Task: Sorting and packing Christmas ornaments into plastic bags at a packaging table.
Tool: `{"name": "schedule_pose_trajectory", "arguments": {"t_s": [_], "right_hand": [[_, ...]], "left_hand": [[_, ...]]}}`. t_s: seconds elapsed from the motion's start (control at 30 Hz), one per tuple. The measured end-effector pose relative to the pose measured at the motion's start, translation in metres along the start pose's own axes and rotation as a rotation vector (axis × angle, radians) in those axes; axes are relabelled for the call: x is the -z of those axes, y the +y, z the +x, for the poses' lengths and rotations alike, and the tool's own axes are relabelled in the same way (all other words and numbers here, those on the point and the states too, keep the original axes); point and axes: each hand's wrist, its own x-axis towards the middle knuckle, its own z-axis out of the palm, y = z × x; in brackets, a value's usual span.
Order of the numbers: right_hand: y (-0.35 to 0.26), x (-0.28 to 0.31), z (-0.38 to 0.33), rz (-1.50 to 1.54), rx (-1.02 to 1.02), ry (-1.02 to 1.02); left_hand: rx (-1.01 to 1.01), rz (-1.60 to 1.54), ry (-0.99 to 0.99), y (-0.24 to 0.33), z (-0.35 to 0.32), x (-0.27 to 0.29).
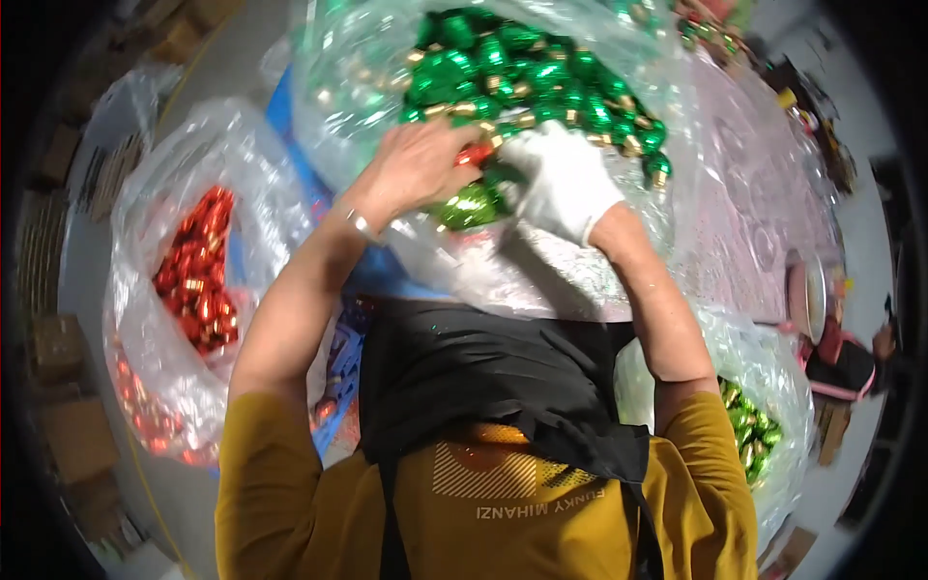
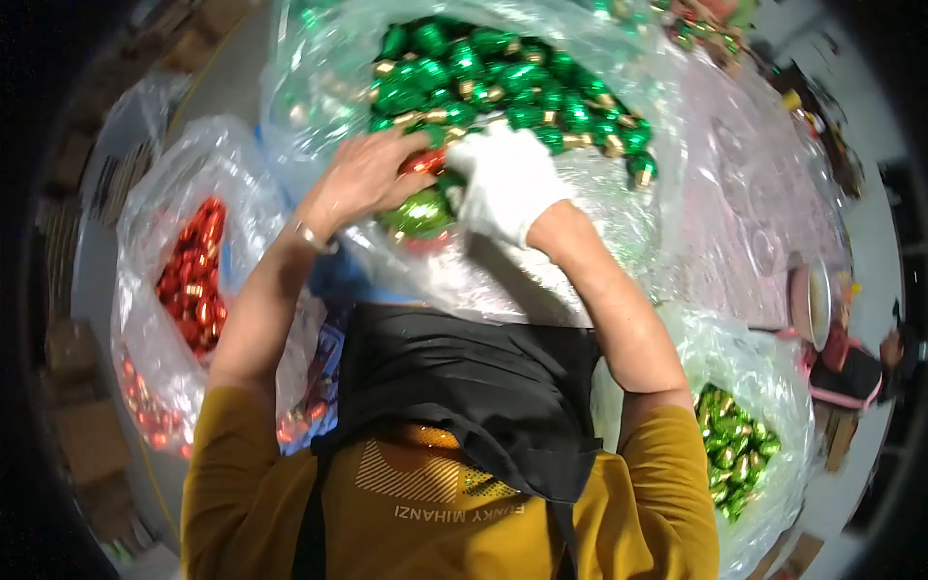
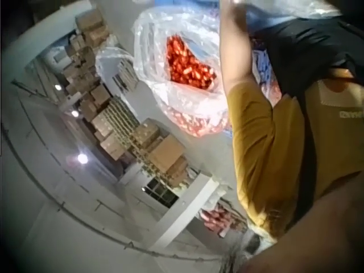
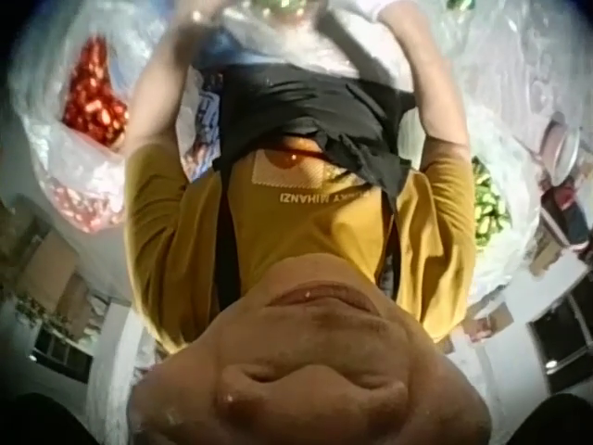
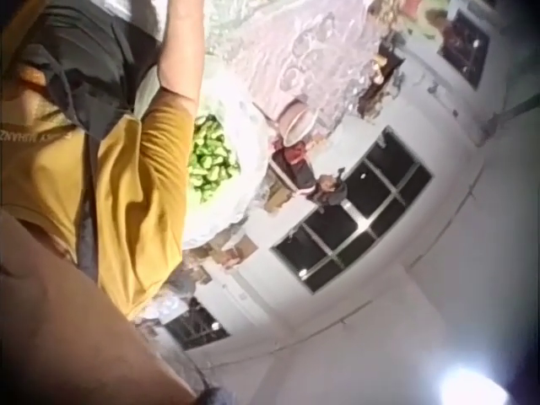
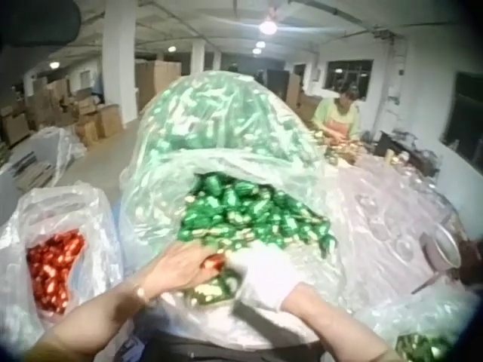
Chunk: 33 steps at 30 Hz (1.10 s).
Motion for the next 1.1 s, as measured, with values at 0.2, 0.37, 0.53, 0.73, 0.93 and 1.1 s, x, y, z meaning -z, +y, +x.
{"name": "schedule_pose_trajectory", "arguments": {"t_s": [0.2, 0.37, 0.53, 0.73, 0.93, 1.1], "right_hand": [[0.0, -0.015, 0.007, 0.201, -0.104, -0.193], [-0.02, -0.006, -0.053, 0.196, -0.178, -0.011], [-0.021, -0.01, -0.066, 0.283, -0.032, 0.053], [0.001, -0.01, -0.068, 0.218, 0.016, -0.082], [0.039, 0.078, -0.146, 0.318, -0.26, -0.103], [0.11, 0.145, -0.214, 0.18, -0.546, 0.163]], "left_hand": [[0.171, 0.019, 0.113, 0.012, -0.016, -0.008], [-0.042, -0.042, 0.114, 0.022, -0.013, -0.008], [0.035, 0.042, 0.104, 0.032, -0.025, -0.007], [0.164, -0.036, -0.093, 0.054, -0.013, 0.003], [-0.024, -0.252, 0.258, 0.077, -0.012, 0.002], [0.008, -0.336, 0.27, 0.078, -0.022, 0.037]]}}
